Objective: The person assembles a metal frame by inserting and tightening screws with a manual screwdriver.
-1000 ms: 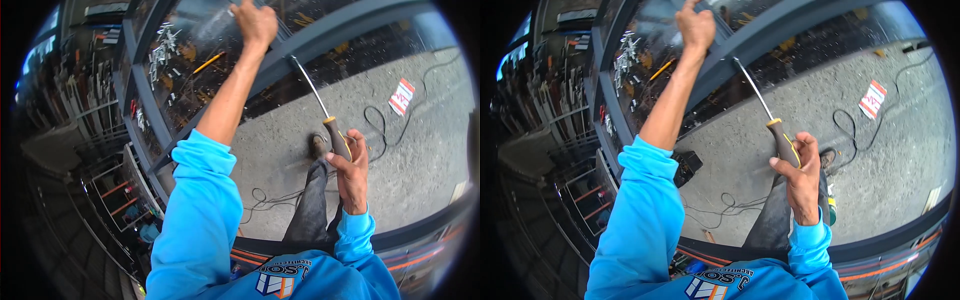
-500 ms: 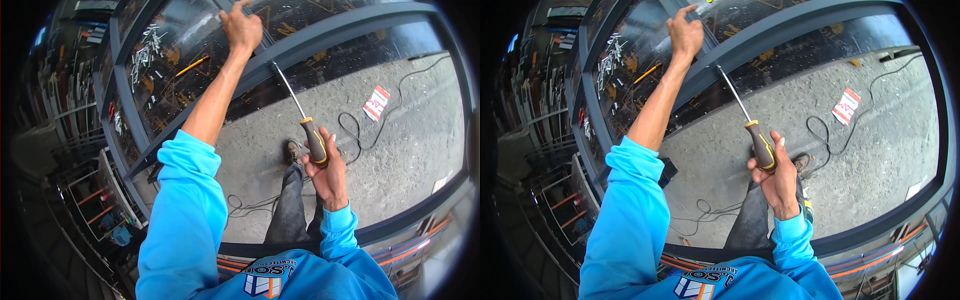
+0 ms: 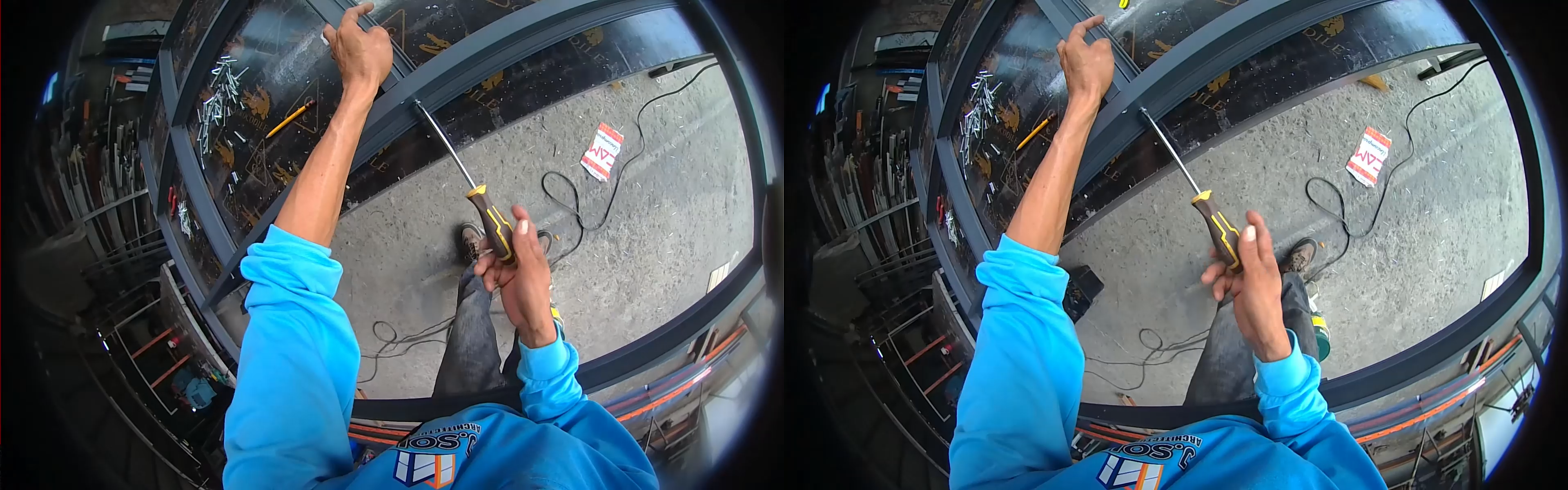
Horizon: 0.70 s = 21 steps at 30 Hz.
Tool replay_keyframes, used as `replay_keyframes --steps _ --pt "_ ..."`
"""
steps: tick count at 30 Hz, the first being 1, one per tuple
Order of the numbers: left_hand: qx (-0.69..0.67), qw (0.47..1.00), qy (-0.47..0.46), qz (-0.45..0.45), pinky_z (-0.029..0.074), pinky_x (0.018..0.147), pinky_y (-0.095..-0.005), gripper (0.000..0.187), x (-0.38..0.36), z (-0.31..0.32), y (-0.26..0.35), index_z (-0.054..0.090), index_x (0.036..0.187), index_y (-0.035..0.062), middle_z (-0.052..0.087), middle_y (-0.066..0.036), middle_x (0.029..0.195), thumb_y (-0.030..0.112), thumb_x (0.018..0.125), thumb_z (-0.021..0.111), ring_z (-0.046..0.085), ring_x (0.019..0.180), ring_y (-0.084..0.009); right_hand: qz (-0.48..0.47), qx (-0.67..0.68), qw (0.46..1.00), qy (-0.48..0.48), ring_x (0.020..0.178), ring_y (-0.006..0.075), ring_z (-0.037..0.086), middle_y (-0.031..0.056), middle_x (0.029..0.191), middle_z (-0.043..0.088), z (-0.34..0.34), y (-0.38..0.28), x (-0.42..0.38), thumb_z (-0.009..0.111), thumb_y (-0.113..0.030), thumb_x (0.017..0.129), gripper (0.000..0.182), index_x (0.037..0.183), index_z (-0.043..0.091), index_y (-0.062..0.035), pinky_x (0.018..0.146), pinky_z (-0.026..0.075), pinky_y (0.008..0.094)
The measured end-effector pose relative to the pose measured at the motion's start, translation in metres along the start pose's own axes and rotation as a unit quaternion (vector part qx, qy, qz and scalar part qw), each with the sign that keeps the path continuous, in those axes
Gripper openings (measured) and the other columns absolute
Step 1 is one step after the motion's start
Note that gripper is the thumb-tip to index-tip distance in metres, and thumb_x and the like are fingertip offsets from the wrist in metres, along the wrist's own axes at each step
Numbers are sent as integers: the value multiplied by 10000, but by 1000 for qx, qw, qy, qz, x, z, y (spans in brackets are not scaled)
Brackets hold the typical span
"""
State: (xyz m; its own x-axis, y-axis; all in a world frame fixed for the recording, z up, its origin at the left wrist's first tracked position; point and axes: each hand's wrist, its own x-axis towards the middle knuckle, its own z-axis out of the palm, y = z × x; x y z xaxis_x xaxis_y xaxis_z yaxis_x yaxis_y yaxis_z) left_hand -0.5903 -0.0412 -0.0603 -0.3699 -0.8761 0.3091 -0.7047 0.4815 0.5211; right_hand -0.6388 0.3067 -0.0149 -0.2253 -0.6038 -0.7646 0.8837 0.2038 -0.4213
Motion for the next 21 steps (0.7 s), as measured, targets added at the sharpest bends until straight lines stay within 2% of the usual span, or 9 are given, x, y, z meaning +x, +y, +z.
replay_keyframes --steps 2,5,8,12,14,15,17,20,21 --pt "4 1000 -4 2 355 1043 -424 420 0 1 -2 630 1193 101 582 -278 1088 111 788 518 442 1185 -370 -130 -223 965 40 624 143 594 94 856 589 -3 7 4 566 -305 958 503 1353 398 -43 491 443 234" --pt "6 1000 -9 7 355 1043 -425 420 2 1 -2 628 1194 99 593 -273 1090 108 791 512 437 1191 -371 48 46 990 -123 538 117 521 78 782 568 -18 9 26 503 -351 978 447 1306 448 -52 441 394 219" --pt "5 1000 -9 6 353 1046 -430 422 2 0 -2 626 1197 99 598 -269 1097 103 792 508 429 1201 -377 226 305 885 -270 452 90 448 61 708 546 -28 9 39 441 -397 998 430 1259 499 -61 390 344 203" --pt "9 1000 -14 -3 338 1062 -434 428 1 0 -1 625 1203 110 591 -280 1108 93 792 505 416 1217 -390 214 208 933 -199 469 69 429 52 748 536 -14 10 35 374 -434 1010 464 1295 479 -83 372 296 194" --pt "6 1000 -15 -9 332 1067 -432 430 -2 -1 -1 627 1203 115 590 -284 1107 90 792 504 412 1223 -391 95 50 987 -122 573 89 501 55 825 551 -3 6 21 552 -324 953 469 1340 449 -81 453 365 211" --pt "-1 1000 -9 -11 327 1073 -430 431 -1 -2 4 629 1202 120 589 -289 1106 87 791 502 409 1229 -392 -92 -147 983 -55 631 107 517 47 850 546 -1 7 19 633 -243 891 518 1346 450 -75 524 396 222" --pt "-15 1000 -12 -18 325 1076 -433 432 -6 -5 14 630 1202 123 587 -293 1106 85 791 503 404 1234 -396 -330 -431 838 52 712 145 509 28 854 503 -12 17 26 764 -48 732 657 1322 476 -45 688 431 243" --pt "-29 999 -19 -27 319 1082 -439 433 -7 -8 21 631 1204 126 583 -297 1111 83 792 504 394 1245 -403 -435 -458 771 81 745 156 516 31 848 495 -8 22 27 739 -47 759 589 1299 505 -45 718 430 245" --pt "-33 999 -24 -31 316 1084 -443 433 -7 -7 20 630 1205 126 581 -298 1118 84 793 505 390 1250 -406 -282 -361 887 66 781 165 558 65 877 543 -6 19 24 725 -98 799 583 1331 490 -67 744 456 252"
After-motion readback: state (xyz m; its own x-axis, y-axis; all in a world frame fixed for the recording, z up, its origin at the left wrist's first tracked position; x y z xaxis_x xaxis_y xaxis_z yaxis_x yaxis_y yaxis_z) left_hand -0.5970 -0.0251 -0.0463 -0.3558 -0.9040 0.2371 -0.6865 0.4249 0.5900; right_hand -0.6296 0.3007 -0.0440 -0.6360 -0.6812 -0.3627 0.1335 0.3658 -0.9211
